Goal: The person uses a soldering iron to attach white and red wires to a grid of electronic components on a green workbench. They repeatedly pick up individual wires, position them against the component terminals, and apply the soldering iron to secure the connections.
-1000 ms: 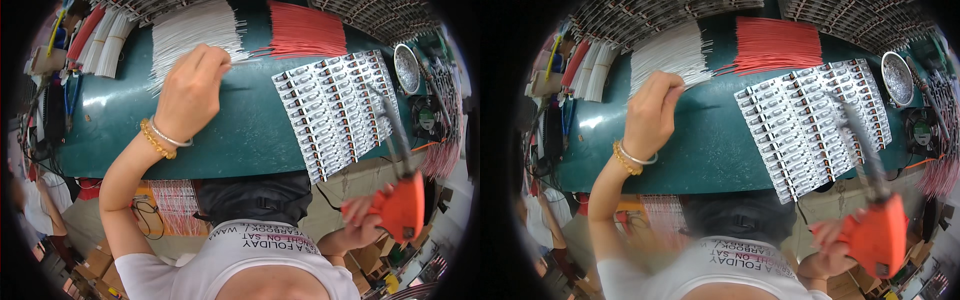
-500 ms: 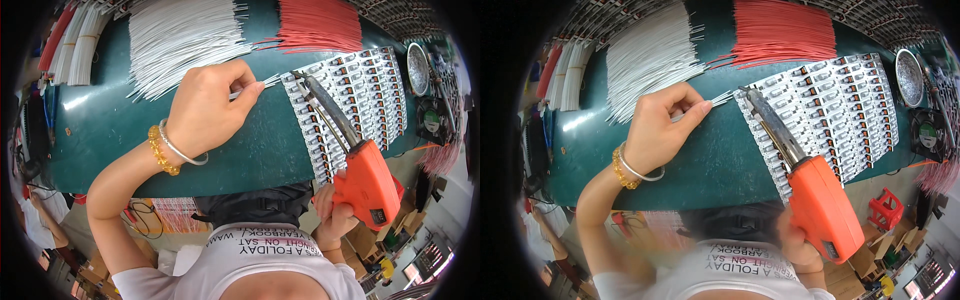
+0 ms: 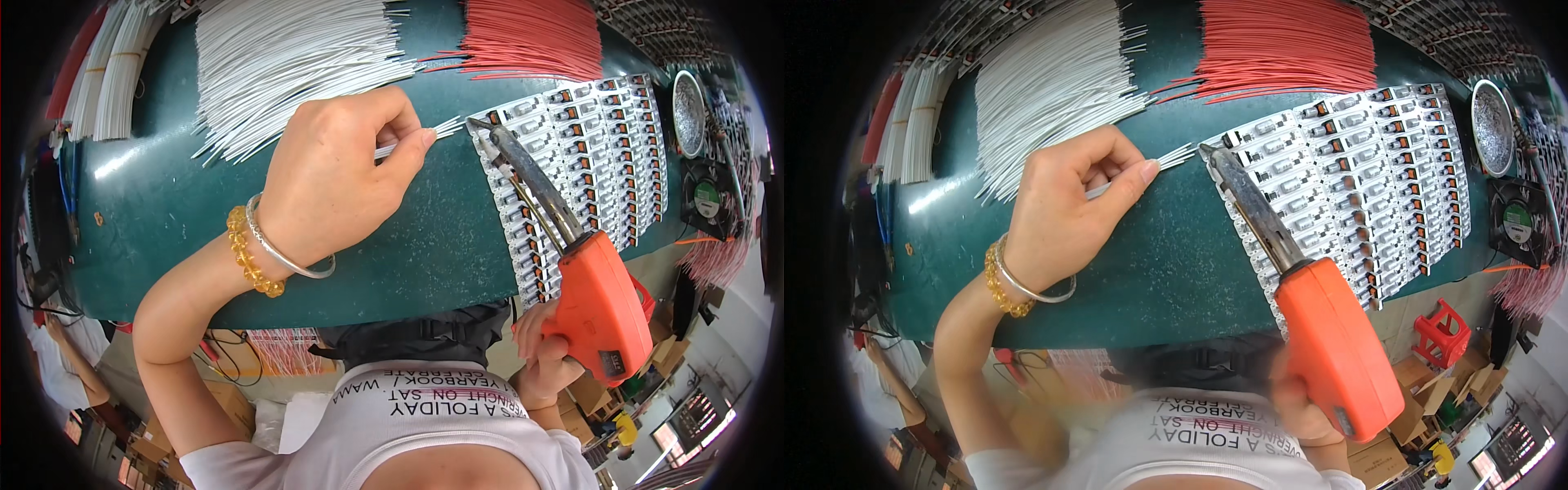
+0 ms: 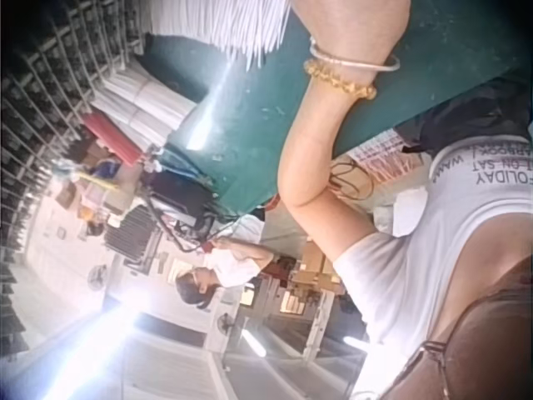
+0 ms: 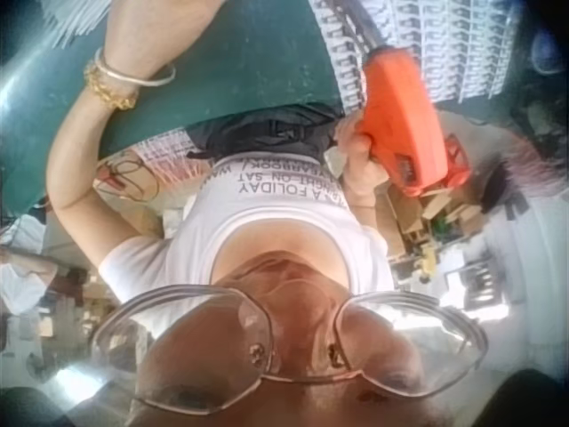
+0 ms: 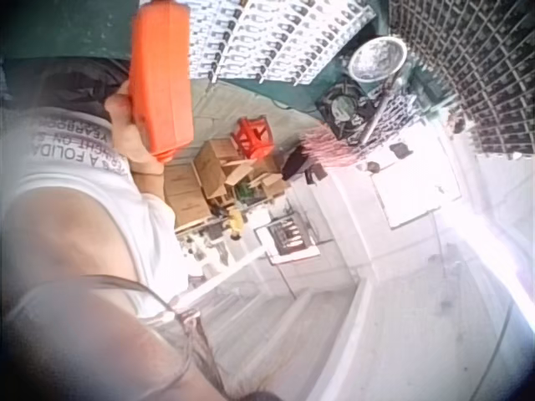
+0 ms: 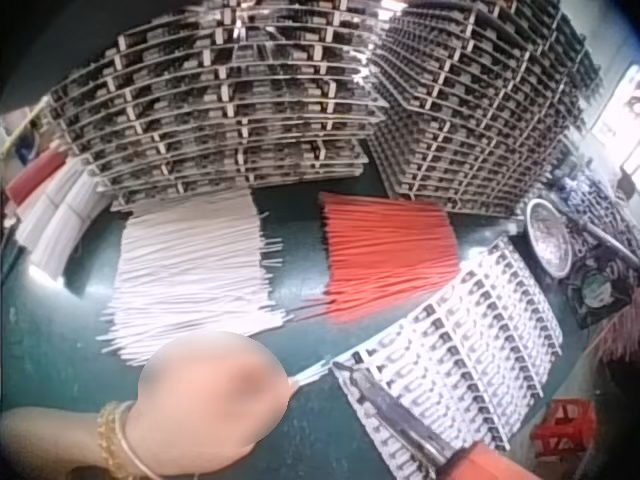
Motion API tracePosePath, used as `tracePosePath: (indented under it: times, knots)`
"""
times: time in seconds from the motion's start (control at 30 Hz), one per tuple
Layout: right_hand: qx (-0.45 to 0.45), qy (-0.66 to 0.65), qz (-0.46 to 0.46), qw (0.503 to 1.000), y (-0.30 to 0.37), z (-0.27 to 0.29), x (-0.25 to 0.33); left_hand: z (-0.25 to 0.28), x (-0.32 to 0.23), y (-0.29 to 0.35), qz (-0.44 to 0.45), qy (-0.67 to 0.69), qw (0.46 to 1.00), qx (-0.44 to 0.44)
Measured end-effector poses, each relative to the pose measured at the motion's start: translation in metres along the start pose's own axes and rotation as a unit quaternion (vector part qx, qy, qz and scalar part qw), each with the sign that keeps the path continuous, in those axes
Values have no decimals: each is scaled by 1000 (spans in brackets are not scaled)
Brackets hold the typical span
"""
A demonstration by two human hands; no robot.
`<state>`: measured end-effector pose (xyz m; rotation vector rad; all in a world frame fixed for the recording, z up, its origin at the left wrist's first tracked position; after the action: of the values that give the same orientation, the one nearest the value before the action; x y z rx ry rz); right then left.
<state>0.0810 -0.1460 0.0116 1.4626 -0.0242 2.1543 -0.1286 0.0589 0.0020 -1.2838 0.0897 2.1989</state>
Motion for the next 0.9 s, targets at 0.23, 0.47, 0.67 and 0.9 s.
tracePosePath:
  times: [0.23,0.47,0.67,0.9]
  knots:
    - [-6,-147,-9,989,-1,-8,15,-1,0,0,-6,-14,1000,0]
    - [-8,-158,-13,987,1,-2,7,-2,0,1,-33,-9,999,-33]
    - [14,-169,2,985,3,5,-1,-10,-1,8,-95,4,994,-52]
    - [-37,1,5,999,10,16,-17,-11,-3,7,-101,-45,993,-52]
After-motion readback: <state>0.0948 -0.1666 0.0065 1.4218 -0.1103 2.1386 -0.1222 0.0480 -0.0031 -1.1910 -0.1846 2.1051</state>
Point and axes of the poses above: each hand's wrist, its own y-axis away from the middle knuckle, its own z-axis out of the back of the hand, x = y × z, the point moved 2 cm from there along -y, towards the middle knuckle, and after that the axes turned 13 degrees about -z, right-handed, at the moved point
